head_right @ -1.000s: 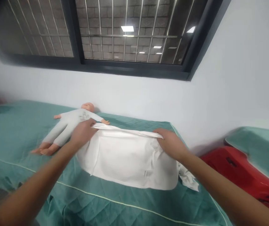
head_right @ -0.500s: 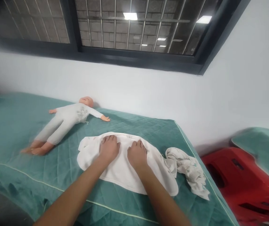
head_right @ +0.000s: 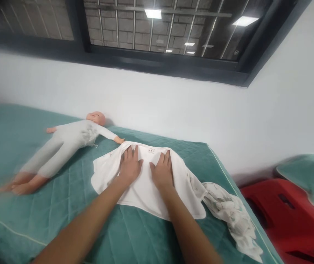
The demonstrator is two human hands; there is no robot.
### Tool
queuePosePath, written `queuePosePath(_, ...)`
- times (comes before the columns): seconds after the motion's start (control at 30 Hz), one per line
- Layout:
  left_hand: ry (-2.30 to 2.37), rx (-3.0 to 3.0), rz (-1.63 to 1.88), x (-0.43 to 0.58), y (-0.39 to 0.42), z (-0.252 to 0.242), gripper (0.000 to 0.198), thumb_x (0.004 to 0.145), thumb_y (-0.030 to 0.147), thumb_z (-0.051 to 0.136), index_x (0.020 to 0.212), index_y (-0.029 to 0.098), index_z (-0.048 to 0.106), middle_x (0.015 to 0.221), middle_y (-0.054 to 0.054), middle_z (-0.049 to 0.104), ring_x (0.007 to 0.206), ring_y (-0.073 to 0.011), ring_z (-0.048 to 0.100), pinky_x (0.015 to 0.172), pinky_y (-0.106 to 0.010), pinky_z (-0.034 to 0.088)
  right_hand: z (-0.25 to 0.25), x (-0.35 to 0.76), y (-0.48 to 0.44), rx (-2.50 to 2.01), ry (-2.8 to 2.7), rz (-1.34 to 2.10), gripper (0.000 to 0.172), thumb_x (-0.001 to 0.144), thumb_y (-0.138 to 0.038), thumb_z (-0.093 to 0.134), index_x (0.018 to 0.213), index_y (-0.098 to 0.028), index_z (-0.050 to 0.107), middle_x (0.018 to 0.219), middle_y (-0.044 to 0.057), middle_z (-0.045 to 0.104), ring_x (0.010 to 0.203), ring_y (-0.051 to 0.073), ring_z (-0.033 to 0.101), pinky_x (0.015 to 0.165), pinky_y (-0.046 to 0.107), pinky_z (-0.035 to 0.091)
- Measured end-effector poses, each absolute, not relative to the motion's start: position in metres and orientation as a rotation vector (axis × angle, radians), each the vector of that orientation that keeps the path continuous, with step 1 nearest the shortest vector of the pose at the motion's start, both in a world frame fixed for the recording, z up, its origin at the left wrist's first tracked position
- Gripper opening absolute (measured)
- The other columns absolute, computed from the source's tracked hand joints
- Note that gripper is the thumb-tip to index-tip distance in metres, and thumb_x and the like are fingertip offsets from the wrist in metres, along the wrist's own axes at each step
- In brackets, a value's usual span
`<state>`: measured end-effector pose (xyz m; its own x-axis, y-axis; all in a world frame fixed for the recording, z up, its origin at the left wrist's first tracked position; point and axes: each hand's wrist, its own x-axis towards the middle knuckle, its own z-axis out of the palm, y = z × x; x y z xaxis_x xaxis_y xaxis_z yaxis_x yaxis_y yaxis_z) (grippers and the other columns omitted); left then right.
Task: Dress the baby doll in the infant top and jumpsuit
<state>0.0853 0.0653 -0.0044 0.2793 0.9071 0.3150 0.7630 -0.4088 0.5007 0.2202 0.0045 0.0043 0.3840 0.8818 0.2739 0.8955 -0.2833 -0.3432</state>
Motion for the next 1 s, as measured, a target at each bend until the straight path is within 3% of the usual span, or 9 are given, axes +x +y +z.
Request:
queuePosePath(0.1,1.492,2.385,0.797,0.086,0.081,-0.005,0.064,0.095,0.035,0.041,0.153,0.01,0.027,0.156,-0.023,0.029,0.145,-0.0382,0.022,0.117,-0.052,0.023,0.001,0.234,0.022,-2.194,-1.573,-0.034,0.066,0.094,-0.041,0.041,0.143,0.001,0.028,0.16,0.026,0.005,0.149,0.037,0.01,0.12,0.045,0.016)
queuePosePath(0.3,1.47,2.377,0.798,0.089,0.092,-0.013,0.064,0.097,0.04,0.035,0.152,0.009,0.029,0.157,-0.021,0.027,0.147,-0.0371,0.018,0.12,-0.051,0.013,-0.007,0.24,0.035,-2.237,-1.597,0.042,0.071,0.097,-0.046,0.032,0.15,0.0,0.02,0.161,0.024,0.003,0.148,0.037,0.013,0.12,0.043,0.015)
queuePosePath(0.47,1.499,2.338,0.679,0.09,0.094,-0.017,0.063,0.097,0.041,0.032,0.146,0.003,0.039,0.152,-0.025,0.037,0.144,-0.0372,0.027,0.119,-0.05,0.017,-0.009,0.241,0.036,-2.288,-1.644,0.137,0.072,0.098,-0.046,0.027,0.151,0.003,0.019,0.161,0.025,0.003,0.149,0.036,0.01,0.121,0.042,0.014)
queuePosePath(0.73,1.594,2.434,0.569,0.089,0.091,-0.015,0.064,0.099,0.044,0.026,0.145,0.002,0.038,0.149,-0.023,0.042,0.139,-0.0346,0.036,0.117,-0.046,0.024,-0.01,0.242,0.042,-2.395,-1.682,0.184,0.074,0.099,-0.046,0.024,0.152,0.004,0.018,0.16,0.026,0.01,0.15,0.032,0.01,0.121,0.043,0.015)
queuePosePath(0.93,1.637,2.474,0.651,0.087,0.087,-0.008,0.058,0.098,0.038,0.03,0.147,0.007,0.036,0.15,-0.02,0.041,0.141,-0.0336,0.03,0.118,-0.046,0.022,-0.003,0.24,0.043,-2.313,-1.755,0.066,0.073,0.097,-0.042,0.032,0.152,0.003,0.016,0.162,0.021,0.002,0.151,0.028,-0.001,0.122,0.037,0.007)
queuePosePath(1.0,1.661,2.472,0.669,0.087,0.087,-0.008,0.057,0.098,0.036,0.03,0.148,0.008,0.036,0.15,-0.019,0.04,0.14,-0.0336,0.031,0.117,-0.047,0.022,-0.002,0.242,0.045,-2.29,-1.763,0.047,0.073,0.097,-0.041,0.033,0.152,0.003,0.016,0.162,0.021,0.002,0.151,0.027,0.001,0.122,0.035,0.008)
